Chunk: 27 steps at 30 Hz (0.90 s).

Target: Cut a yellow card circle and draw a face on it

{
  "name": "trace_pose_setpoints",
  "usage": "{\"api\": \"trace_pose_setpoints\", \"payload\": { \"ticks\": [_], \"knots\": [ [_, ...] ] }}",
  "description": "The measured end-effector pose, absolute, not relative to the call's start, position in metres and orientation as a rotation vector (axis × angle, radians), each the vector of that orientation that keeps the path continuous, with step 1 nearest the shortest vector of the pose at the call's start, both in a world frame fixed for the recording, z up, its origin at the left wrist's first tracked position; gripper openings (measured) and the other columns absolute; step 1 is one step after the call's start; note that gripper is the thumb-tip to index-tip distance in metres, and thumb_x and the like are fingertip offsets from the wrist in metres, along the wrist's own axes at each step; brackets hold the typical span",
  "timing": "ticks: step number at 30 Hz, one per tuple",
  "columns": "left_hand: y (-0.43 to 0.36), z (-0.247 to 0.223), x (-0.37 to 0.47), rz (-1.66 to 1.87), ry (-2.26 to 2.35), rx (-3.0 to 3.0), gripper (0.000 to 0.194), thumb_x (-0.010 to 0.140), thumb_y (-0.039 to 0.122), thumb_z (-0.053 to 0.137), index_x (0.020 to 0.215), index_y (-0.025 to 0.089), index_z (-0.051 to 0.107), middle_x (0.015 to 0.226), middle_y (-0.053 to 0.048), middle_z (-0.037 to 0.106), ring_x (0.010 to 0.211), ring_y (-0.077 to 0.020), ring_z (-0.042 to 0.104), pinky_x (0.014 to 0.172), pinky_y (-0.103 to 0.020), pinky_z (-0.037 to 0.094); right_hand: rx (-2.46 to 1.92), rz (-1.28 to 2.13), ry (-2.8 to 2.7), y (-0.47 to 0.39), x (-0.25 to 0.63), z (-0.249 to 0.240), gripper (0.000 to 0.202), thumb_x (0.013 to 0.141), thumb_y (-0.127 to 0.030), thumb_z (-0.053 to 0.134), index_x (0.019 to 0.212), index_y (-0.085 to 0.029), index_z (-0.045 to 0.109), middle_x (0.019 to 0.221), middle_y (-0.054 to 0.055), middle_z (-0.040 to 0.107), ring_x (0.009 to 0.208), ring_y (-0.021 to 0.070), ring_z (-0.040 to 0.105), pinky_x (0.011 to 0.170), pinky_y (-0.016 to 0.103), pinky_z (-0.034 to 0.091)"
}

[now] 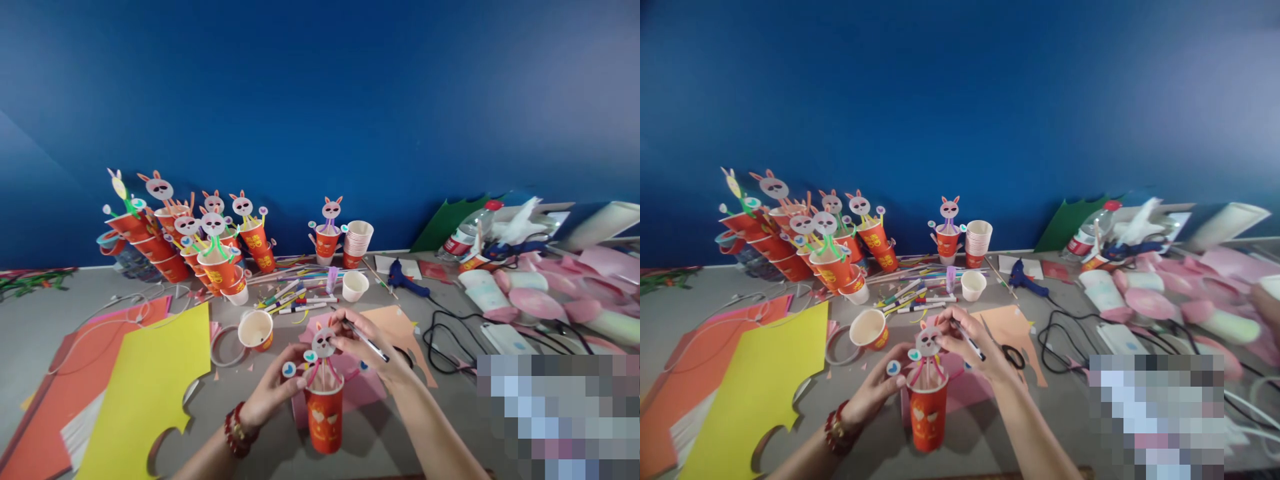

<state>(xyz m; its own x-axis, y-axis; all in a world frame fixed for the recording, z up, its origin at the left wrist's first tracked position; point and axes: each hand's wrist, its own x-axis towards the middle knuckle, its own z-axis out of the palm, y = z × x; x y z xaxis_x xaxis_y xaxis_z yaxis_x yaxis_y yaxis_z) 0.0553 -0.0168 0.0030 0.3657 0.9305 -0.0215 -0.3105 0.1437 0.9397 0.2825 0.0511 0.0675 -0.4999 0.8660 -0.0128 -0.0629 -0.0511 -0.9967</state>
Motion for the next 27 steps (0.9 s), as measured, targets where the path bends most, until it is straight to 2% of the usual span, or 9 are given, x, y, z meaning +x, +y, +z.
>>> {"api": "trace_pose_setpoints", "payload": {
  "ticks": [3,6,9,16,27],
  "knots": [
    [-0.012,0.013,0.058,1.095,0.941,1.205,0.031,0.087,0.039,0.07,0.112,0.021,0.065,0.113,-0.009,0.066,0.104,-0.026,0.063,0.092,-0.035,0.048,-0.888,1.607,-1.559,0.051,0.281,0.066,0.024,0.084,-0.035,0.071,0.099,-0.02,0.061,0.087,0.002,0.062,0.075,0.0156,0.06,0.071,0.029,0.052],
    [-0.006,0.02,0.062,1.159,1.054,1.423,0.019,0.09,0.036,0.066,0.096,0.018,0.067,0.102,-0.009,0.068,0.097,-0.0236,0.062,0.089,-0.033,0.048,-0.879,1.588,-1.602,0.05,0.28,0.064,0.021,0.087,-0.033,0.069,0.102,-0.02,0.061,0.09,0.002,0.062,0.077,0.0157,0.06,0.073,0.029,0.051],
    [-0.003,0.02,0.063,1.176,1.109,1.503,0.02,0.091,0.036,0.064,0.083,0.018,0.064,0.092,-0.007,0.066,0.089,-0.0218,0.061,0.083,-0.031,0.047,-0.89,1.581,-1.616,0.05,0.279,0.06,0.023,0.086,-0.034,0.069,0.103,-0.02,0.061,0.093,0.003,0.062,0.081,0.0164,0.061,0.074,0.029,0.052],
    [-0.007,0.014,0.064,1.147,1.069,1.355,0.026,0.09,0.04,0.065,0.079,0.018,0.058,0.082,-0.003,0.061,0.079,-0.0174,0.055,0.075,-0.026,0.045,-0.905,1.495,-1.618,0.047,0.273,0.061,0.019,0.083,-0.029,0.069,0.1,-0.02,0.066,0.087,0.001,0.06,0.081,0.0163,0.059,0.073,0.027,0.051],
    [-0.01,0.013,0.065,1.146,1.035,1.086,0.03,0.082,0.043,0.072,0.077,0.016,0.061,0.078,-0.001,0.061,0.072,-0.0145,0.052,0.067,-0.023,0.041,-0.955,1.44,-1.647,0.046,0.275,0.046,0.016,0.081,-0.026,0.068,0.095,-0.02,0.062,0.086,0.001,0.061,0.079,0.0167,0.06,0.072,0.029,0.051]
  ]
}}
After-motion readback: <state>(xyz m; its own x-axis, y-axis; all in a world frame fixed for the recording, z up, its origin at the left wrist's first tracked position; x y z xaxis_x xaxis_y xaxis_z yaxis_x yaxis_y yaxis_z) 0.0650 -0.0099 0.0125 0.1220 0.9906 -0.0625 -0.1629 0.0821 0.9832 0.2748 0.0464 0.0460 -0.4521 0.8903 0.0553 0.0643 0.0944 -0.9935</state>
